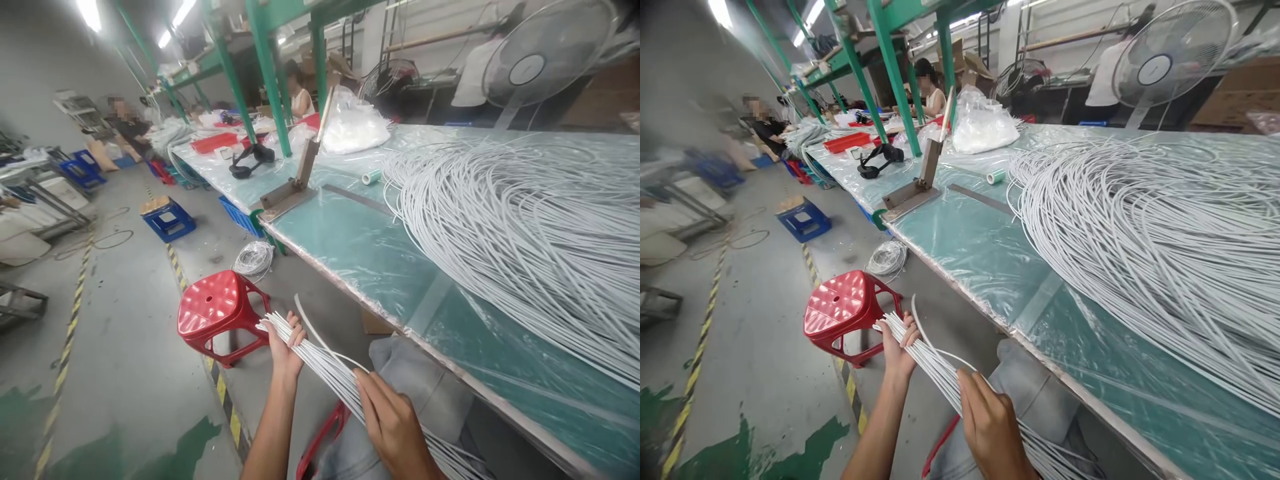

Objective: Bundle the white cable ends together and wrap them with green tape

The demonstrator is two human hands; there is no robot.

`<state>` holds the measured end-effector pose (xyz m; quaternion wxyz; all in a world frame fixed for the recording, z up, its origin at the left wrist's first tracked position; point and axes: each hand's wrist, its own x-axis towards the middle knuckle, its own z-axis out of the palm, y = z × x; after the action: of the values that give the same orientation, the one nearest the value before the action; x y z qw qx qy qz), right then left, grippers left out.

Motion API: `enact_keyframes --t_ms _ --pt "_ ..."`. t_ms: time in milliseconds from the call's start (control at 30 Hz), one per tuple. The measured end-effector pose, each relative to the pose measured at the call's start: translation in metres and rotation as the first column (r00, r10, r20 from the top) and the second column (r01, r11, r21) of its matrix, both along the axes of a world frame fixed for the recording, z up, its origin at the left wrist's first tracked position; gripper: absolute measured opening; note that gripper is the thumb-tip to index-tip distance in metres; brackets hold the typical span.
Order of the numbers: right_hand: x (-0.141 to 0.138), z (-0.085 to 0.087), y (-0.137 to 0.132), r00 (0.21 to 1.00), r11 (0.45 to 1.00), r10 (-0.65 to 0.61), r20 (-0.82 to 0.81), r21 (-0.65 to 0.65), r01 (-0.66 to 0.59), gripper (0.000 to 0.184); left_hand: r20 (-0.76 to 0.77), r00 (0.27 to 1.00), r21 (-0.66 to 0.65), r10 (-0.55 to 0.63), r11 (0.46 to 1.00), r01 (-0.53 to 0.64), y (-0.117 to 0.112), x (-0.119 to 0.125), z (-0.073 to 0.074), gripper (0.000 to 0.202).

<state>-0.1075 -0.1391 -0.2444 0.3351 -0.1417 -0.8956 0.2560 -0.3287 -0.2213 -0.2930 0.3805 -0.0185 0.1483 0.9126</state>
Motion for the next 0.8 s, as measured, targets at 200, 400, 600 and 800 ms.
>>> enact_keyframes --t_ms 200,400,600,800 --pt "0.003 -0.015 -0.005 0.997 0.988 0.053 0.062 0.14 -0.061 0.033 0.029 0.999 -0.01 0.02 1.0 -0.02 0.002 0.001 0.001 0.05" --pt "0.005 -0.02 -0.003 0.997 0.995 0.002 -0.079 0.098 0.006 0.027 0.054 0.998 0.013 0.034 0.999 -0.035 0.005 0.004 0.002 0.047" --pt "0.001 -0.01 -0.001 0.996 0.992 0.047 0.072 0.115 -0.055 0.03 0.051 0.997 0.017 0.051 0.999 -0.052 0.003 0.008 0.012 0.052" --pt "0.007 -0.013 0.003 0.951 0.989 0.054 0.304 0.115 -0.093 0.039 0.045 0.996 -0.005 0.071 0.997 -0.071 0.004 0.009 0.013 0.03"
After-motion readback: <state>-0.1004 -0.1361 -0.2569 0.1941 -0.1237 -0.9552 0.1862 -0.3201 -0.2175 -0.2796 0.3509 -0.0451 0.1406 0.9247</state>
